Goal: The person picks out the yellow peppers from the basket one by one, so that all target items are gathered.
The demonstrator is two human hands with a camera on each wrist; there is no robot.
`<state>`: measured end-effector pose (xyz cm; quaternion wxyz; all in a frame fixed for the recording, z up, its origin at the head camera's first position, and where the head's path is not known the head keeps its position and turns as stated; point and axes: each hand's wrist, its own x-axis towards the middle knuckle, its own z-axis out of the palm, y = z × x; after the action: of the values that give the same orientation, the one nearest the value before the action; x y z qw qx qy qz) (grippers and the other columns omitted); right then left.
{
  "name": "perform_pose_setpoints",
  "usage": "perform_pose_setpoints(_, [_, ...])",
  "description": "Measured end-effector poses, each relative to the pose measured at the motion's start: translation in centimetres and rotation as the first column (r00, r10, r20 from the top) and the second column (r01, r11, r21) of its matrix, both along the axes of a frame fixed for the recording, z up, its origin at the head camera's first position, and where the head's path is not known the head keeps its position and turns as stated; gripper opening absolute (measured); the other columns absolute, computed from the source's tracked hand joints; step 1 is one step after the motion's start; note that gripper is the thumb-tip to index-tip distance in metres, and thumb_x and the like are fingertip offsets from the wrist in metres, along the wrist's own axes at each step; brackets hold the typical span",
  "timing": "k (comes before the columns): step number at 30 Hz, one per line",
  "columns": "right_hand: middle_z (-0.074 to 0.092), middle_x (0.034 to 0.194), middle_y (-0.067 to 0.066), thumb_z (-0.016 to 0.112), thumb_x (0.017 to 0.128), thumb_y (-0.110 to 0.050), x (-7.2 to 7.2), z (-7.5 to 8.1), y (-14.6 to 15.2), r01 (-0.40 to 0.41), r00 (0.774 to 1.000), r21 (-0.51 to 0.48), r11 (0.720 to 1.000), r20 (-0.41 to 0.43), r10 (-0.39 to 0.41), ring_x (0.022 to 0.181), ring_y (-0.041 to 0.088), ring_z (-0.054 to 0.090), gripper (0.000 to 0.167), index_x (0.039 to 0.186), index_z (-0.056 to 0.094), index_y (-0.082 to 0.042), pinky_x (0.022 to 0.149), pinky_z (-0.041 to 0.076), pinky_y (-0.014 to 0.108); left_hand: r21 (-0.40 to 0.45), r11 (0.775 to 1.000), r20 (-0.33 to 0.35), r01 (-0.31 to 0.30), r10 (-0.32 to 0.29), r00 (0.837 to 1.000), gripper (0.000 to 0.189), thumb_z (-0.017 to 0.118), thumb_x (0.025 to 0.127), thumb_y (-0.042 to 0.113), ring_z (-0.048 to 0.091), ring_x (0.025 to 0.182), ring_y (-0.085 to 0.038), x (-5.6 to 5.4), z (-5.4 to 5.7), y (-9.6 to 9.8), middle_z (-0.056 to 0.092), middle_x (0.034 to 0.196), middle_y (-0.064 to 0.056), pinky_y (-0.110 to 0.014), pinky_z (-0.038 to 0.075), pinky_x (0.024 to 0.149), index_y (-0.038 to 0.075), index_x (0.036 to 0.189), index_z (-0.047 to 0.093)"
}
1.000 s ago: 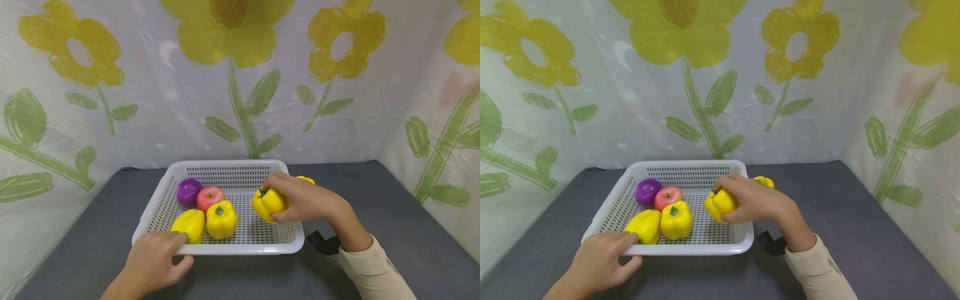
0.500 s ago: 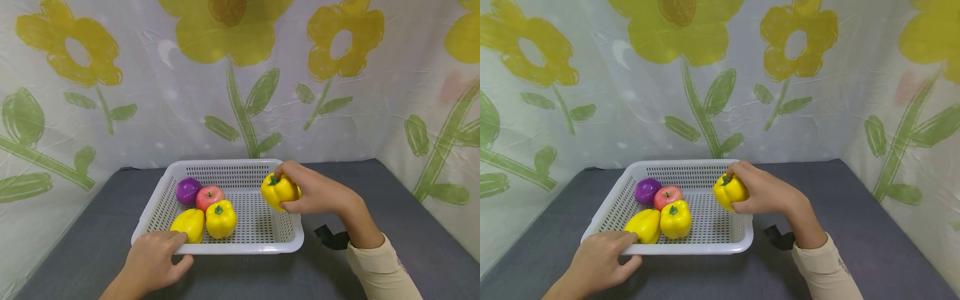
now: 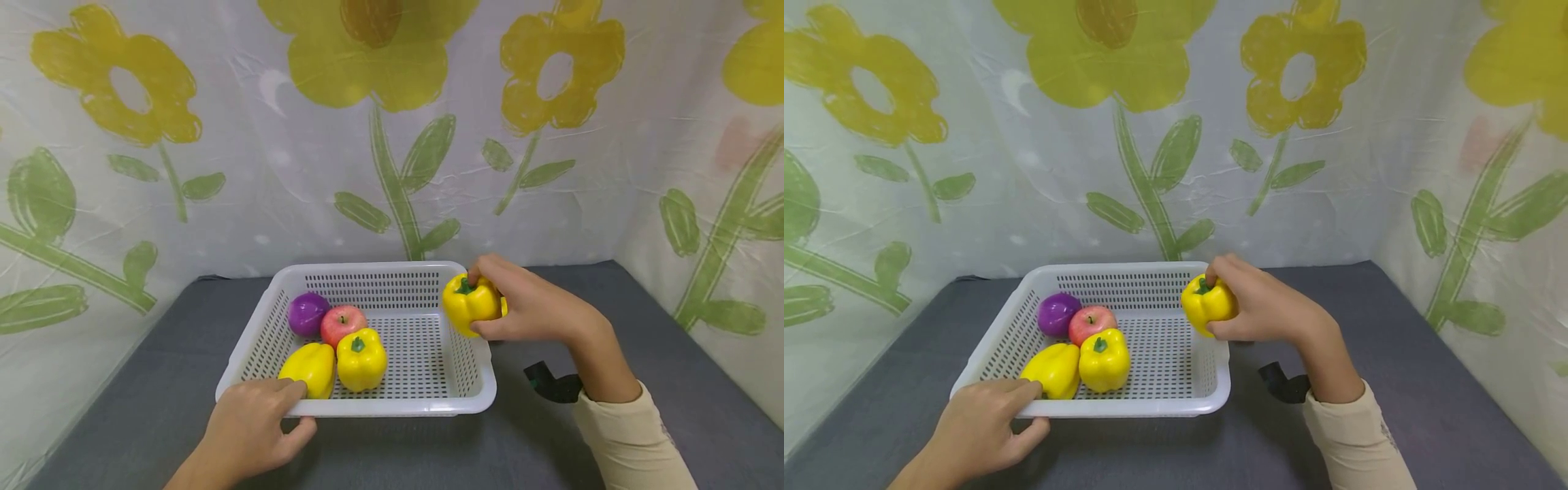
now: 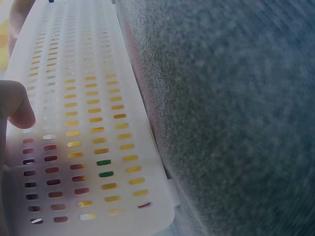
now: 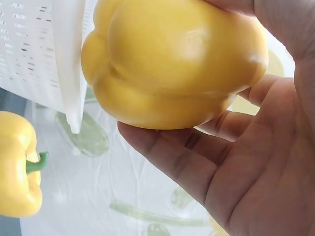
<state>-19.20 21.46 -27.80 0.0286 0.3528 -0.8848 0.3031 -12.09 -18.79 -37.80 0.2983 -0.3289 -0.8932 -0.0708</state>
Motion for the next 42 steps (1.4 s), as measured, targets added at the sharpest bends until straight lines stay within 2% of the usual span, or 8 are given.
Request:
perform_pose_setpoints(10, [0.056,0.107,0.006,0.08,0.078,-0.014,-0.2,0.4,1.1,0.066,0.998,0.012,0.998,-0.005,-0.066,0.086,0.021,0.054,0.044,0.111,0.051,-0.011,0.068,0.052,0.036,0.012,1.0,-0.041,0.018,-0.017,0.999,0.021,0.066,0.068,0.034,0.024,0.052,-0.002,-0.1,0.0,0.0,0.024,0.062,0.018,-0.02,0.024,0.049,0.025,0.07,0.047])
perform_pose_setpoints(18, [0.052,0.117,0.008,0.078,0.079,-0.012,-0.4,0.7,2.1,0.142,0.99,0.03,0.989,-0.014,-0.142,0.093,0.023,0.053,0.059,0.129,0.048,-0.011,0.074,0.052,0.039,0.011,1.0,-0.034,0.01,-0.01,0.999,0.021,0.066,0.067,0.032,0.025,0.052,-0.002,-0.1,0.1,0.1,0.024,0.061,0.018,-0.021,0.026,0.049,0.025,0.069,0.047])
perform_pose_setpoints(25, [0.041,0.116,0.012,0.072,0.08,-0.011,-0.5,0.5,2.6,0.174,0.985,0.04,0.984,0.016,-0.174,0.092,0.027,0.05,0.062,0.139,0.053,-0.017,0.074,0.05,0.038,0.008,1.0,-0.033,0.005,-0.005,0.999,0.023,0.067,0.067,0.033,0.025,0.052,-0.002,-0.1,0.1,0.1,0.024,0.061,0.017,-0.021,0.025,0.049,0.025,0.068,0.046])
perform_pose_setpoints(30, [0.039,0.114,0.012,0.072,0.08,-0.011,-0.5,0.5,3.1,0.196,0.98,0.047,0.98,0.031,-0.197,0.091,0.029,0.051,0.053,0.13,0.059,-0.017,0.074,0.05,0.038,0.015,1.0,-0.031,0.014,-0.013,0.999,0.024,0.066,0.068,0.033,0.023,0.052,-0.002,-0.1,0.1,0.1,0.022,0.061,0.017,-0.02,0.023,0.049,0.025,0.068,0.044])
perform_pose_setpoints(36, [0.039,0.128,0.014,0.074,0.08,-0.011,-0.5,0.6,3.8,0.238,0.971,0.05,0.97,0.022,-0.24,0.096,0.029,0.053,0.045,0.121,0.055,-0.01,0.077,0.051,0.038,0.019,1.0,-0.02,0.013,-0.013,1.0,0.024,0.067,0.067,0.033,0.023,0.052,-0.002,0.0,0.0,0.1,0.022,0.061,0.018,-0.019,0.023,0.048,0.026,0.068,0.044])
perform_pose_setpoints(42, [0.047,0.118,0.013,0.076,0.08,-0.012,-0.7,0.6,4.5,0.274,0.961,0.074,0.959,0.026,-0.277,0.092,0.027,0.052,0.047,0.119,0.051,-0.007,0.076,0.051,0.038,0.014,1.0,-0.008,0.0,0.0,1.0,0.024,0.068,0.067,0.033,0.022,0.052,-0.001,0.1,0.0,0.1,0.022,0.061,0.018,-0.019,0.022,0.048,0.026,0.068,0.045])
